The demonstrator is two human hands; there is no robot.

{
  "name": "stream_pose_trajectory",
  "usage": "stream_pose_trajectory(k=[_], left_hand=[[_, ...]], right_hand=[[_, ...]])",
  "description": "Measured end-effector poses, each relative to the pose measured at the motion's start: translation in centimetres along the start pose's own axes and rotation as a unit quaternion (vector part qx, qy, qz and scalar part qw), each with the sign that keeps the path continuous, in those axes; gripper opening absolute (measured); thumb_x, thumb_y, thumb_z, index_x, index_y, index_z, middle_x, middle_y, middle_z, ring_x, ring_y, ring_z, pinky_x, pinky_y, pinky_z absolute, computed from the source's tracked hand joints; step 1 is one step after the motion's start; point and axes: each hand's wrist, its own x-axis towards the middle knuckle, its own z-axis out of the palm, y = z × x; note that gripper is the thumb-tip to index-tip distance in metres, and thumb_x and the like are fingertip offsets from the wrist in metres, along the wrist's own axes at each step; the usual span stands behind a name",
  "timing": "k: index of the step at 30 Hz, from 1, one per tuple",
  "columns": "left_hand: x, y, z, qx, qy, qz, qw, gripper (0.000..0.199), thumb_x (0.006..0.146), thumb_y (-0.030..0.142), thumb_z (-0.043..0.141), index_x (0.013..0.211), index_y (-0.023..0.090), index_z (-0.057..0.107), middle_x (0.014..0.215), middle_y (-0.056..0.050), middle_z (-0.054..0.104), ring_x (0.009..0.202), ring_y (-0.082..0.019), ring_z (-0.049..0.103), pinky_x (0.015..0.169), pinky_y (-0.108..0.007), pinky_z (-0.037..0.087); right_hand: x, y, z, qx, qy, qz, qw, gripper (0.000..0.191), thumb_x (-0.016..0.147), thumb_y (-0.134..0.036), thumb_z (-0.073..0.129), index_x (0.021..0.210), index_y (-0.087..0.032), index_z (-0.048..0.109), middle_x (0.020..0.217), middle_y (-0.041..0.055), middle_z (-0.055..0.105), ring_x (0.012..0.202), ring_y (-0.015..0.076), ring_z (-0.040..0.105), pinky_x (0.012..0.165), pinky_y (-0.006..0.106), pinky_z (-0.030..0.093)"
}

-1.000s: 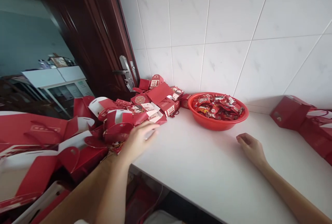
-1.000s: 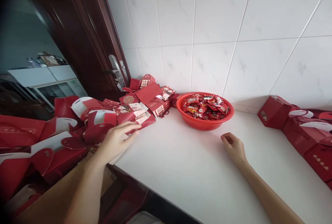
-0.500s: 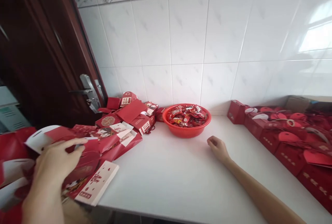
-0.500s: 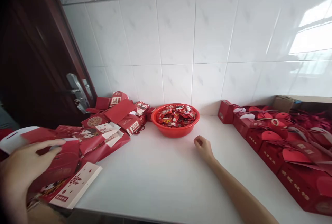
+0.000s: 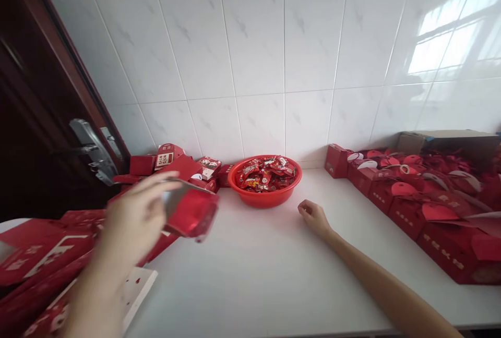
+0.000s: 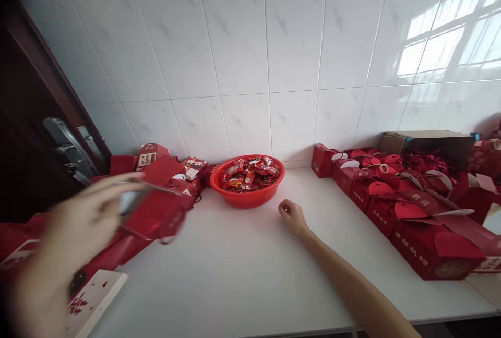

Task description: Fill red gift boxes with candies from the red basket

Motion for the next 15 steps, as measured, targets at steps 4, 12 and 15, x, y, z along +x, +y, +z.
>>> stream_pose_trajectory(k=[4,12,15], left_hand=[[1.8,6.8,8.1,-0.097,-0.157,0.069,0.98,0.039,0.076,0.017,0.038,0.091,0.022,0.075,0.119,-0.004,0.076,0.111,-0.023,0.071,0.101,-0.033,0.055],[2.2,7.2,14.2,-0.13,-0.316,0.016,0.94,0.044,0.08,0.011,0.043,0.11,0.018,0.075,0.125,-0.008,0.074,0.118,-0.023,0.068,0.103,-0.032,0.051],[2.6,7.1,14.6,-0.124,-0.357,0.008,0.926,0.046,0.082,0.014,0.047,0.121,0.018,0.072,0.129,-0.007,0.072,0.117,-0.024,0.068,0.102,-0.031,0.051]], right_hand=[[0.0,-0.1,0.1,-0.002,0.003,-0.008,1.0,0.021,0.07,-0.04,0.045,0.068,-0.022,0.057,0.062,0.0016,0.061,0.054,0.0161,0.049,0.057,0.03,0.041],[-0.1,-0.1,0.1,-0.008,-0.011,-0.012,1.0,0.021,0.075,-0.038,0.049,0.073,-0.021,0.06,0.067,0.0027,0.064,0.058,0.0162,0.052,0.059,0.03,0.044],[-0.2,-0.2,0.1,-0.001,-0.019,-0.006,1.0,0.022,0.078,-0.04,0.05,0.076,-0.021,0.061,0.069,0.0031,0.065,0.059,0.0172,0.055,0.059,0.031,0.045]])
